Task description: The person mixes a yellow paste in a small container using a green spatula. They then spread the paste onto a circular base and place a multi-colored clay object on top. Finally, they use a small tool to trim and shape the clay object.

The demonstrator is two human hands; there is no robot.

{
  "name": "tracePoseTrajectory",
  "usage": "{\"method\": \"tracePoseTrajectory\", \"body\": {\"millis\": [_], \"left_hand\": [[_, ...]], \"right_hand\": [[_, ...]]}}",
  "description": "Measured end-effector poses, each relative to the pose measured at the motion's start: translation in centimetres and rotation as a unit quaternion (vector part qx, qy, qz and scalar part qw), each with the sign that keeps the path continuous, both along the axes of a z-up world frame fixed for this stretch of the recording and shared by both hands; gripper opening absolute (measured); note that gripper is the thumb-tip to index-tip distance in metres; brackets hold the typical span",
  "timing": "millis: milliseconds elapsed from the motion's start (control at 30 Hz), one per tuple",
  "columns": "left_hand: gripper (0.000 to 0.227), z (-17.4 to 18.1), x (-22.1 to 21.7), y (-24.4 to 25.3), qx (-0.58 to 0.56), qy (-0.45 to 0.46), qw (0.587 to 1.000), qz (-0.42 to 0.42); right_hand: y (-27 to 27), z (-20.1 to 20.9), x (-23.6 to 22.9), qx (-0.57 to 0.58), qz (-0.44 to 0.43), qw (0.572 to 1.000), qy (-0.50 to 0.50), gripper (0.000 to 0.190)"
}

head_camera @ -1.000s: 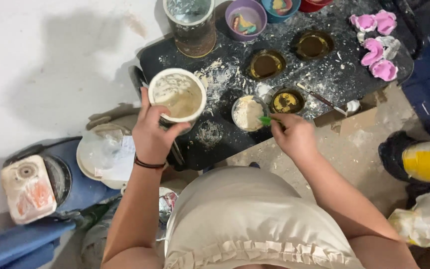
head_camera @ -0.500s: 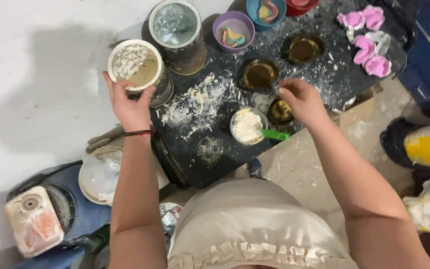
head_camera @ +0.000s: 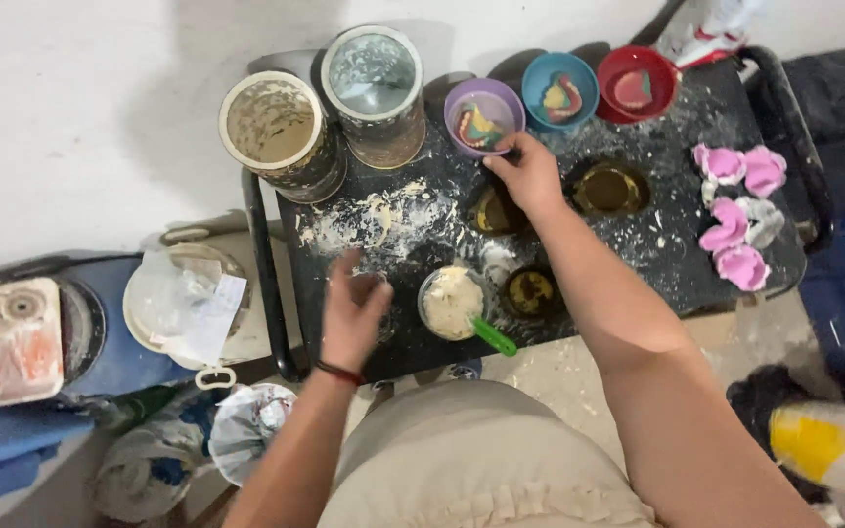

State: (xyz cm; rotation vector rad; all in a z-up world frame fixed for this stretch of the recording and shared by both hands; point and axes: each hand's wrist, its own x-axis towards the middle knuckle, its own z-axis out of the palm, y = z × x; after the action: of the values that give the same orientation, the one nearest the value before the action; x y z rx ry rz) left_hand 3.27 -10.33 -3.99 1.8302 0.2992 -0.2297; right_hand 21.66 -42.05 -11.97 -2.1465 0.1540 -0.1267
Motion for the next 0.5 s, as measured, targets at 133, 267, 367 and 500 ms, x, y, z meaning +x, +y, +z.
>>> {"method": "tracePoseTrajectory", "body": {"millis": [133, 267, 367, 500], "left_hand": [[0.063, -4.4, -3.9, -3.5, -0.147, 0.074, 0.986, -0.036], [0.056, -6.7, -3.9, -4.0, -0.155, 0.099, 0.982, -0.050], [0.052, -8.1, -2.4, -3.5, -0.137, 0.091, 0.983, -0.077], [0.051, -8.3, -1.0, -2.4, -0.117, 0.055, 0.982, -0.140]], "right_hand": [[-0.3, 1.6, -1.2, 0.031, 0.020, 0.998, -0.058, 0.024], [-1.1, 6.2, -4.6, 0.013, 0.050, 0.988, -0.146, 0.028], [-2.6, 8.6, -7.7, 0.018, 0.069, 0.988, -0.135, 0.032], [-3.4, 10.0, -13.4, 0.022, 0.086, 0.993, -0.080, 0.037]]}}
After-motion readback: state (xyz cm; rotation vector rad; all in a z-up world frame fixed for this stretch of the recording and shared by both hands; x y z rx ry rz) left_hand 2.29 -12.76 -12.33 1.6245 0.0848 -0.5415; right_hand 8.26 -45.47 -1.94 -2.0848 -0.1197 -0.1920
